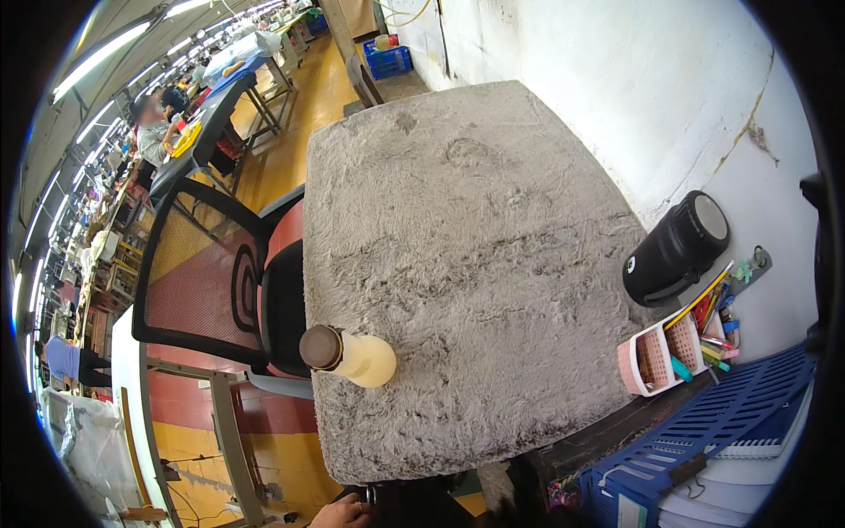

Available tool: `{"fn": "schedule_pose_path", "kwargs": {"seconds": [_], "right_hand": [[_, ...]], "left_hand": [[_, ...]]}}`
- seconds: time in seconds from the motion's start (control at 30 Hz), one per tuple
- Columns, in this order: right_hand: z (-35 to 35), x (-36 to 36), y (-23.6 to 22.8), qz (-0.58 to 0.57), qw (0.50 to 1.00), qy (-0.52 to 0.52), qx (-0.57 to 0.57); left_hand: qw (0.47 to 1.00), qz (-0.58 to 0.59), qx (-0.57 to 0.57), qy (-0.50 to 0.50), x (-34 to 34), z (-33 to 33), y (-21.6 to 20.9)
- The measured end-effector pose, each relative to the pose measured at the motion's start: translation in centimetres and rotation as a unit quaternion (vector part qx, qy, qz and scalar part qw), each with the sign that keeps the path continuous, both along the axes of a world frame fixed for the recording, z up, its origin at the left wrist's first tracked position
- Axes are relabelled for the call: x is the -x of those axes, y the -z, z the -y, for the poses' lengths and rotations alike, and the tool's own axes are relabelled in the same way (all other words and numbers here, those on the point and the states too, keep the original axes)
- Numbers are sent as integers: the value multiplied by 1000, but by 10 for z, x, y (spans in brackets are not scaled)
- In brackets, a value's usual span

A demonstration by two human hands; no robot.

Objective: The person retrieves a roll of red tape and a pair of scissors, cuts a piece of tape, and places it on a small bottle. Then the person opens a plastic bag containing sheets of printed labels, removes several sheets, and uses the scissors to cut individual labels from the sheets. The cut labels are placed on the table.

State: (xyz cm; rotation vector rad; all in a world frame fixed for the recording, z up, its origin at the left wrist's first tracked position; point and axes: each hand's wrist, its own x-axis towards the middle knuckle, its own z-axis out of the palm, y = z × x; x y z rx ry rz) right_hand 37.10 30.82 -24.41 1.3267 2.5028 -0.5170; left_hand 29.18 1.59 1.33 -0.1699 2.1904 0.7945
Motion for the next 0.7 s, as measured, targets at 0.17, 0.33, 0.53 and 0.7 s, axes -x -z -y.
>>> {"fn": "schedule_pose_path", "kwargs": {"seconds": [0.17,0.33,0.53,0.7], "right_hand": [[1,-3,2,-3,1000,-9,8],[5,-12,3,-13,998,-47,28],[11,-16,-5,-104,973,-173,115],[12,-3,-53,-134,887,-121,425]], "left_hand": [[997,-63,-1,46,-22,21,32],[998,-39,4,56,-6,3,0],[996,-58,5,69,-22,18,14],[990,-113,22,77,-23,32,33]]}}
